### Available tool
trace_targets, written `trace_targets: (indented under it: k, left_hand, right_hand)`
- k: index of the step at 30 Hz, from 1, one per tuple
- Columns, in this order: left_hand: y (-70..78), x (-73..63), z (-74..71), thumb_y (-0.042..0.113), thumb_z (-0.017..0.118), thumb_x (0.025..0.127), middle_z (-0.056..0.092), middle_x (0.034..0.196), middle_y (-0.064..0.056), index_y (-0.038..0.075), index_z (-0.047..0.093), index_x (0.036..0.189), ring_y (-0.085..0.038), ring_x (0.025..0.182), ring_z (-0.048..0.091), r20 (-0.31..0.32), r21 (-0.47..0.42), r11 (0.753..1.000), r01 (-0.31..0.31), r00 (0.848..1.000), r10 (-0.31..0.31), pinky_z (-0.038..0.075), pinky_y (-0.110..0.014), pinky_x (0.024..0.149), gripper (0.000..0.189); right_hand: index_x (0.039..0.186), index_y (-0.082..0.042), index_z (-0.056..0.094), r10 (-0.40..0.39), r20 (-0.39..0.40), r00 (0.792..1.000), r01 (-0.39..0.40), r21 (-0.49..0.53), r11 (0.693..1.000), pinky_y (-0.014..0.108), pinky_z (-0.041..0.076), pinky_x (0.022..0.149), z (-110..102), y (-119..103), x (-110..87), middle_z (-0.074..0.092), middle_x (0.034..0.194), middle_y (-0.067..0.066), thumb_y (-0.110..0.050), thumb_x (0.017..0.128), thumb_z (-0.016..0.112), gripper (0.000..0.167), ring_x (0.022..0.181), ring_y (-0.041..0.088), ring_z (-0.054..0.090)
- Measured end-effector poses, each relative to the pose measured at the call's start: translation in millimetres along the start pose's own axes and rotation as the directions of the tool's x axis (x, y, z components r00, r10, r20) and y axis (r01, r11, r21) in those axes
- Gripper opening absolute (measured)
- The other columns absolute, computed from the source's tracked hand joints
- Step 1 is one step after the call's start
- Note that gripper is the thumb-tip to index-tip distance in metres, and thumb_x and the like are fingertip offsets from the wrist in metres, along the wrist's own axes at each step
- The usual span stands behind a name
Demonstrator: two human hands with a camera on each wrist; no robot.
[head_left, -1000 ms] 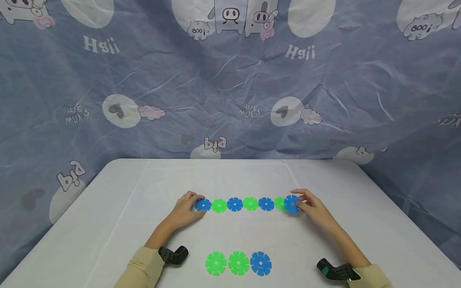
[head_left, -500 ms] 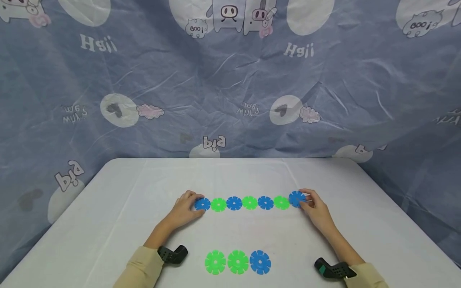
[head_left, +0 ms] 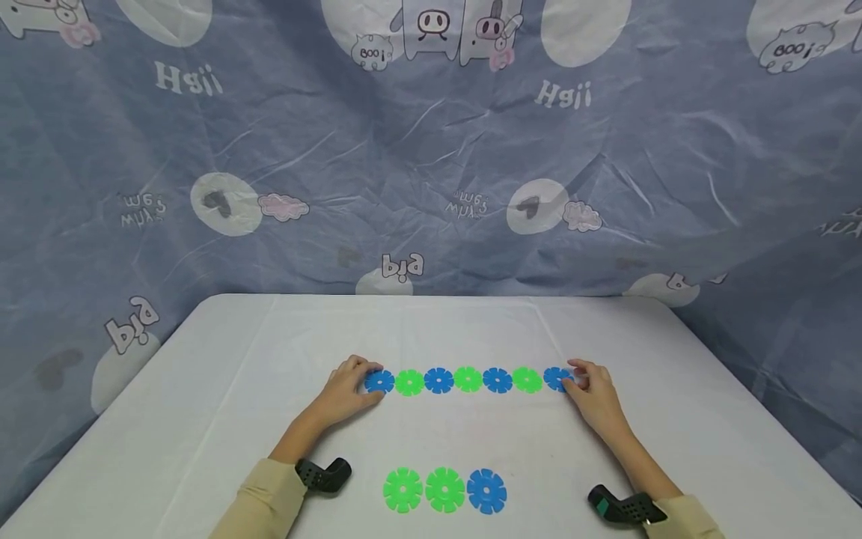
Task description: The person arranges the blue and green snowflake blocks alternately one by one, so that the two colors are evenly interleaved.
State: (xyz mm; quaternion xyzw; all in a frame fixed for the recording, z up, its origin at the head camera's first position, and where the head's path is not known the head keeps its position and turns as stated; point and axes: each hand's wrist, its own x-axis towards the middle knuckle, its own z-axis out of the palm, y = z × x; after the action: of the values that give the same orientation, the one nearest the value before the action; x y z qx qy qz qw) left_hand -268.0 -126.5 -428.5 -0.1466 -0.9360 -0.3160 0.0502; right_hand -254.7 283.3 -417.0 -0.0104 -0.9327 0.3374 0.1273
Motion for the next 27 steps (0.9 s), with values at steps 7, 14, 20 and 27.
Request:
trace_targets:
  k: [7, 14, 20, 27]
  left_hand:
    - [0.3, 0.1, -0.9, 0.030, 0.065, 0.078, 0.050, 0.110, -0.006, 0.013, 0.057, 0.119, -0.022, 0.105, 0.047, -0.003, 0.000, 1.000, -0.002, 1.000, 0.002, 0.033, -0.043, 0.091, 0.046]
    - [0.5, -1.3, -0.3, 0.030, 0.065, 0.078, 0.050, 0.112, -0.007, 0.014, 0.057, 0.119, -0.023, 0.107, 0.046, 0.006, 0.004, 1.000, 0.011, 1.000, -0.011, 0.032, -0.044, 0.092, 0.045]
    - [-0.1, -2.8, 0.7, 0.029, 0.066, 0.077, 0.050, 0.111, -0.007, 0.013, 0.057, 0.118, -0.024, 0.107, 0.047, 0.001, 0.006, 1.000, 0.015, 1.000, -0.015, 0.032, -0.045, 0.092, 0.045]
    - [-0.4, -0.3, 0.1, 0.030, 0.065, 0.078, 0.049, 0.111, -0.006, 0.014, 0.057, 0.120, -0.023, 0.107, 0.046, 0.007, 0.005, 1.000, 0.005, 1.000, -0.005, 0.032, -0.043, 0.092, 0.046]
  right_hand:
    - [0.116, 0.002, 0.057, -0.060, 0.044, 0.997, 0.061, -0.030, 0.998, 0.031, 0.037, 0.072, 4.3, 3.4, 2.4, 0.044, 0.113, 0.022, -0.011, 0.088, 0.053, 0.031, 0.088, 0.024, 0.045]
    - [0.114, 0.002, 0.058, -0.070, 0.053, 0.996, 0.072, -0.027, 0.997, 0.032, 0.037, 0.073, 4.7, 3.6, -0.3, 0.045, 0.112, 0.021, -0.010, 0.087, 0.053, 0.030, 0.089, 0.024, 0.046]
    - [0.113, 0.002, 0.059, -0.089, 0.055, 0.995, 0.091, -0.031, 0.995, 0.033, 0.037, 0.073, 5.7, 4.1, -1.6, 0.046, 0.111, 0.021, -0.011, 0.087, 0.053, 0.030, 0.089, 0.024, 0.045]
    - [0.113, 0.002, 0.059, -0.112, 0.050, 0.992, 0.114, -0.033, 0.993, 0.034, 0.037, 0.073, 4.1, 3.8, -1.1, 0.046, 0.109, 0.021, -0.010, 0.087, 0.054, 0.030, 0.088, 0.024, 0.045]
